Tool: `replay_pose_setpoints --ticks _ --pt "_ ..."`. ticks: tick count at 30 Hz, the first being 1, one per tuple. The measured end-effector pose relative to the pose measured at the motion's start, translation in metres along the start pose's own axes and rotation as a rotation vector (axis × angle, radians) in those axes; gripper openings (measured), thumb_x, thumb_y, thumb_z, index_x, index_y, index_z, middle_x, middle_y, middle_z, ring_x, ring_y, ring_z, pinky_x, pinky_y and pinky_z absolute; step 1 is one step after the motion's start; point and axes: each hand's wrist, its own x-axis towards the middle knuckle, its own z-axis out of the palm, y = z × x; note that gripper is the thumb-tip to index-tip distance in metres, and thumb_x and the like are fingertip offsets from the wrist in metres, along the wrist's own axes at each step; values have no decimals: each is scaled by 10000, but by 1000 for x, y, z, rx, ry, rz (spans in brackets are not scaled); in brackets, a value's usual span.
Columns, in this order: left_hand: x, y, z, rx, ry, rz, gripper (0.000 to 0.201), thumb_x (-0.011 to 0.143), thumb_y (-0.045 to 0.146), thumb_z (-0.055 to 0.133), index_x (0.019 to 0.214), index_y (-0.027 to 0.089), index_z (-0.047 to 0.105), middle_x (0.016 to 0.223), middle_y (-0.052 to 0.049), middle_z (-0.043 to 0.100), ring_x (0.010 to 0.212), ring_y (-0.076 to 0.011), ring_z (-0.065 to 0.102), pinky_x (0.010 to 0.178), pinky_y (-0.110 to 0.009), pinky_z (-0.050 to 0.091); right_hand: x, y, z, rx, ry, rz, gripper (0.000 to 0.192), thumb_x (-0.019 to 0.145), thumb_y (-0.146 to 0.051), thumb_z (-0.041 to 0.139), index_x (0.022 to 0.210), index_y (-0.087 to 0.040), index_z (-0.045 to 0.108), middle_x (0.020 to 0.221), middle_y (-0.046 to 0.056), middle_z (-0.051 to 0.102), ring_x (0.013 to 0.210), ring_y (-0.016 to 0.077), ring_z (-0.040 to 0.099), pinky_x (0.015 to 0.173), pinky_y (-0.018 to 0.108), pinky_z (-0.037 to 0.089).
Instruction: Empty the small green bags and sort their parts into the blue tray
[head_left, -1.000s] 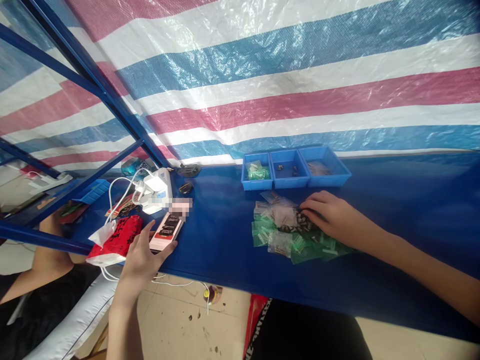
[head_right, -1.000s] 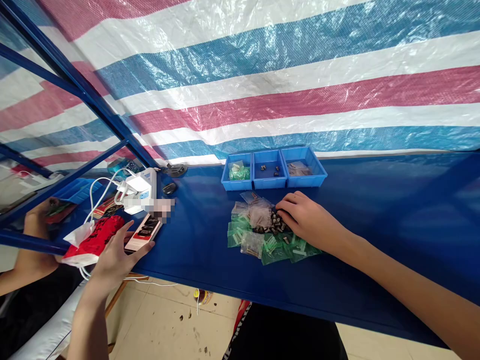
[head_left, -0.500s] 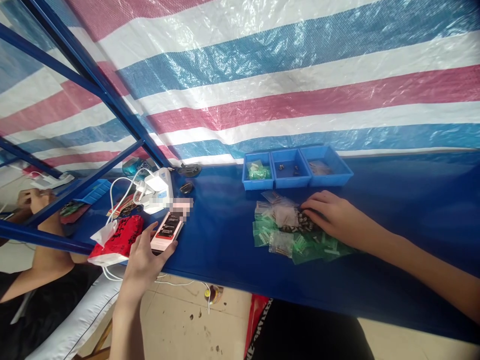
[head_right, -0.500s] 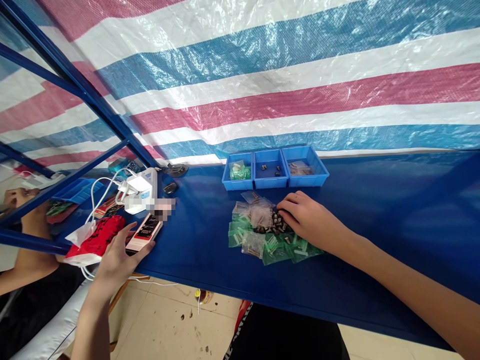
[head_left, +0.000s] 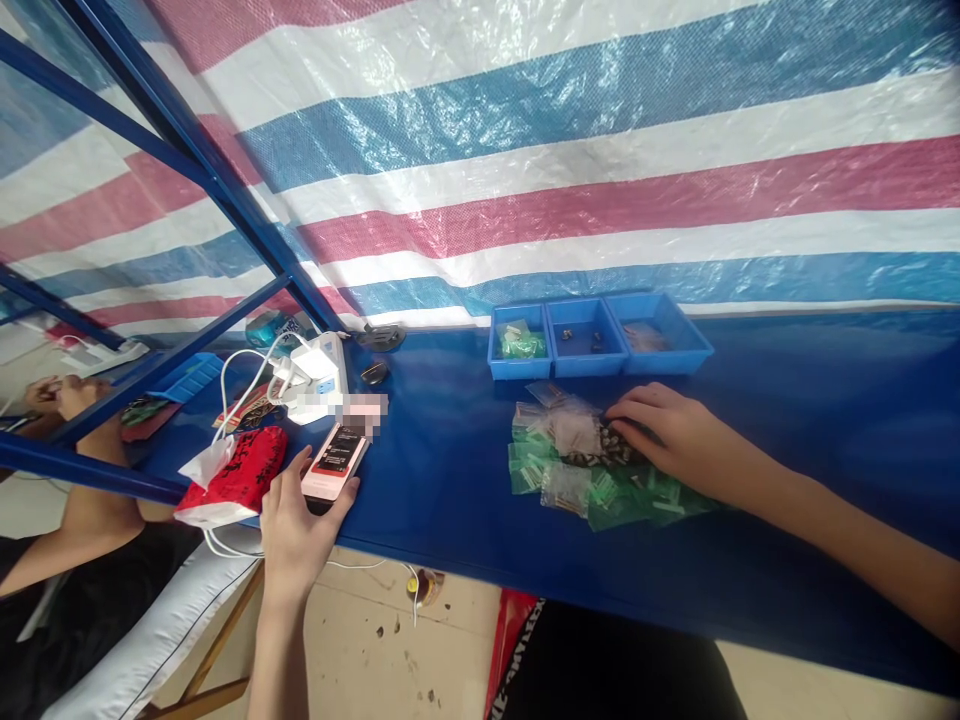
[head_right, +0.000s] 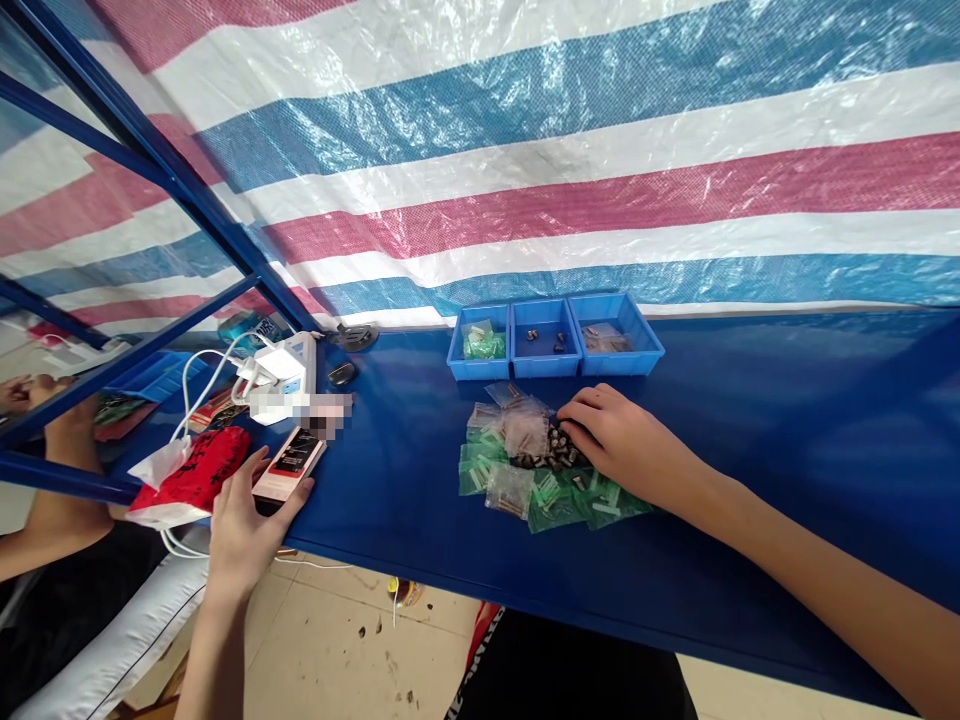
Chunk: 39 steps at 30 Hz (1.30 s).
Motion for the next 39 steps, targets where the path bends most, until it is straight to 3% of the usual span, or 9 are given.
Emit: replay_pose_setpoints --ticks 39 --pt "-2 2 0 41 -5 -8 800 826 687 587 1454 199 498 1385 -151 599 1305 -408 516 1136 -562 371 3 -6 -6 4 10 18 311 1047 -285 448 1098 -143 720 1067 145 707 1012 300 640 801 429 566"
